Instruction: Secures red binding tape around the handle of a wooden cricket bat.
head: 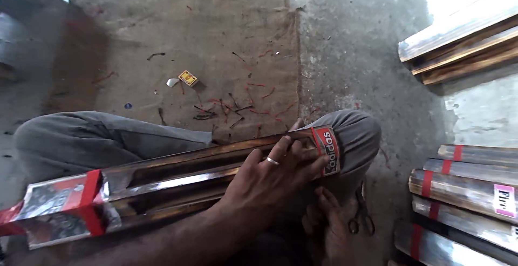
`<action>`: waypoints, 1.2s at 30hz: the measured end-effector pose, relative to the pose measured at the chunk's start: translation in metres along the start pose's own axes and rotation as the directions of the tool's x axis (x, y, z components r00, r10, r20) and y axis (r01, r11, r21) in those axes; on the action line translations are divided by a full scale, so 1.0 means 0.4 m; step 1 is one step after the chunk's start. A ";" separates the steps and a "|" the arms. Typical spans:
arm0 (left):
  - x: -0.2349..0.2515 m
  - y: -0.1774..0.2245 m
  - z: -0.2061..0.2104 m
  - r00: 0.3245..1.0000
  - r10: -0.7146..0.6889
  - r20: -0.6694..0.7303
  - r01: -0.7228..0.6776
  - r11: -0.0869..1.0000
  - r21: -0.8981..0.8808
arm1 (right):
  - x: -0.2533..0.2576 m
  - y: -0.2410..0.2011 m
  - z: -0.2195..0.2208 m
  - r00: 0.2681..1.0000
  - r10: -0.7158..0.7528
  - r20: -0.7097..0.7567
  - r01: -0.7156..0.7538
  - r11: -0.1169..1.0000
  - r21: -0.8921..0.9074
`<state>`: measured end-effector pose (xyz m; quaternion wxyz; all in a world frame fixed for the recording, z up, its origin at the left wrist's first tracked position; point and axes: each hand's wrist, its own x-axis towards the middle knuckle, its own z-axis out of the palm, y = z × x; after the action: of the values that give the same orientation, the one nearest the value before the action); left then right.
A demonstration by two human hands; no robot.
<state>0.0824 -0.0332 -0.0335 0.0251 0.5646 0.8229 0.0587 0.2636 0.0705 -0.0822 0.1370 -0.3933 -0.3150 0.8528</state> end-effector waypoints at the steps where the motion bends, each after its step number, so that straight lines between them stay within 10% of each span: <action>1: 0.002 -0.002 -0.002 1.000 0.000 0.004 0.000 1.000 -0.017 | 0.002 -0.001 0.000 1.000 0.007 -0.007 -0.007 1.000 0.000; 14: 0.067 -0.096 -0.117 0.957 0.014 0.291 0.099 0.923 -0.372 | 0.008 -0.050 0.067 0.977 -0.169 0.131 0.177 0.983 -0.050; 18: 0.095 -0.134 -0.164 0.850 0.135 0.509 0.282 0.699 -0.657 | -0.003 -0.089 0.107 0.947 -0.282 0.155 0.296 0.952 -0.075; 24: 0.091 -0.162 -0.122 0.839 0.270 0.473 0.347 0.405 -0.846 | 0.026 -0.089 0.102 0.949 -0.256 0.182 0.272 0.960 -0.070; 27: 0.092 -0.179 -0.123 0.909 0.193 0.369 0.222 0.525 -0.822 | 0.064 -0.093 0.110 0.955 -0.224 0.192 0.242 0.967 -0.076; 31: 0.050 -0.126 -0.085 0.989 -0.148 -0.016 0.135 0.935 -0.327 | 0.127 -0.090 0.124 0.975 -0.161 0.151 0.186 0.968 -0.166; 36: -0.004 -0.017 0.063 0.981 -0.195 0.008 0.195 0.979 -0.053 | 0.111 -0.081 0.111 0.994 -0.094 0.056 0.106 0.962 -0.252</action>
<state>0.0795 -0.0352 -0.0594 0.0472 0.4803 0.8725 0.0770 0.2006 0.0977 -0.0652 0.1214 -0.3724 -0.4442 0.8058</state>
